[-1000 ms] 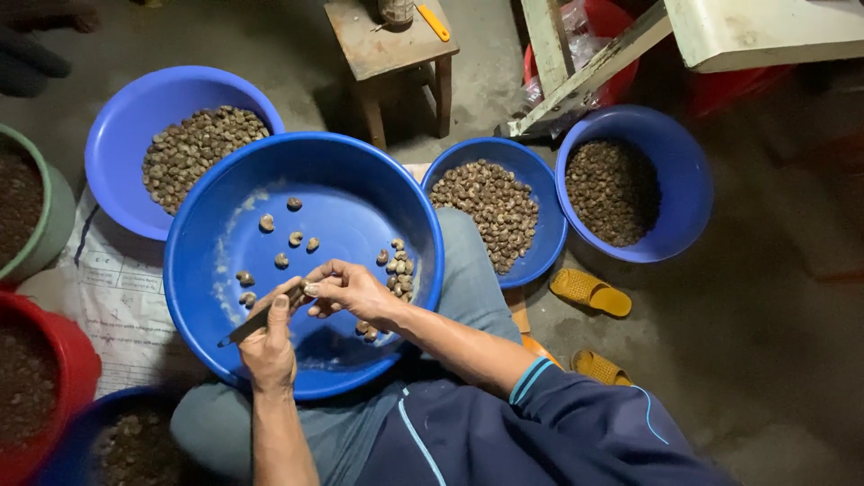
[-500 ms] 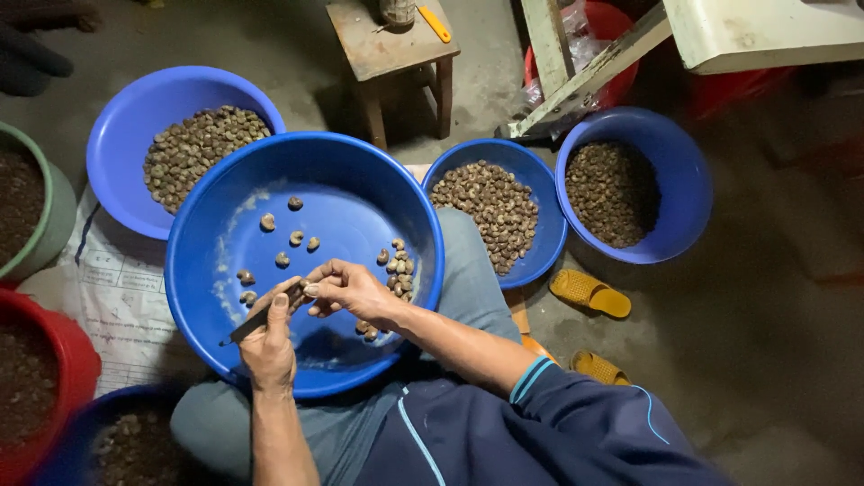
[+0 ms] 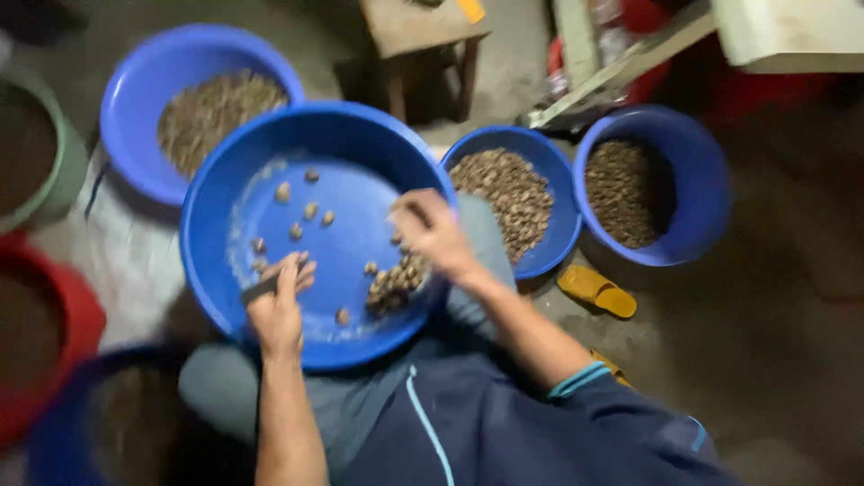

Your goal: The person sits on the floor surrounded by several large plastic bowls filled with nuts. Using a small knife, they pick up individual nuts from a central blue bowl, peel the outer shell, and place the processed nuts into a separate bowl to the right.

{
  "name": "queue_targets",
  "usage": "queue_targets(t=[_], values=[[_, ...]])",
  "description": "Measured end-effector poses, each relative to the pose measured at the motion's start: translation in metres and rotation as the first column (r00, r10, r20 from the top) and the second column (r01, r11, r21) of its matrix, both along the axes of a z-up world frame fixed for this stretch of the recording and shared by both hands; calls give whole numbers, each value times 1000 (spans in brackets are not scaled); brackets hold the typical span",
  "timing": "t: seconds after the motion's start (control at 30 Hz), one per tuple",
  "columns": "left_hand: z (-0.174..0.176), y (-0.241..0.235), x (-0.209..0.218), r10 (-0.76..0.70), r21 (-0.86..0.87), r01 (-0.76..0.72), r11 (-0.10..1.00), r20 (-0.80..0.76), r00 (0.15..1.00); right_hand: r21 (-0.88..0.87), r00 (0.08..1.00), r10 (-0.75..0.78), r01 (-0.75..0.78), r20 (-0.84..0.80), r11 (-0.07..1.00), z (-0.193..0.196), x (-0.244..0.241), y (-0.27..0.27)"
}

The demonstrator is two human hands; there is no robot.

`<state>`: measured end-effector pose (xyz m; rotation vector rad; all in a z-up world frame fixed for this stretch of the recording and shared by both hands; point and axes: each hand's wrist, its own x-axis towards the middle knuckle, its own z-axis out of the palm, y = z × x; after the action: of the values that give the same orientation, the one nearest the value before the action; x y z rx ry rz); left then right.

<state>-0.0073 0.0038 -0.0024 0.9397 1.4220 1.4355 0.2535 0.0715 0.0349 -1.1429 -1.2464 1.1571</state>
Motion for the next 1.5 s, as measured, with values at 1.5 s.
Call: queue_targets(t=[1.5], values=[[29,7,-6,318,0,-318,948,27,948,481,576,-175,-436,798,760,-164,-190,114]])
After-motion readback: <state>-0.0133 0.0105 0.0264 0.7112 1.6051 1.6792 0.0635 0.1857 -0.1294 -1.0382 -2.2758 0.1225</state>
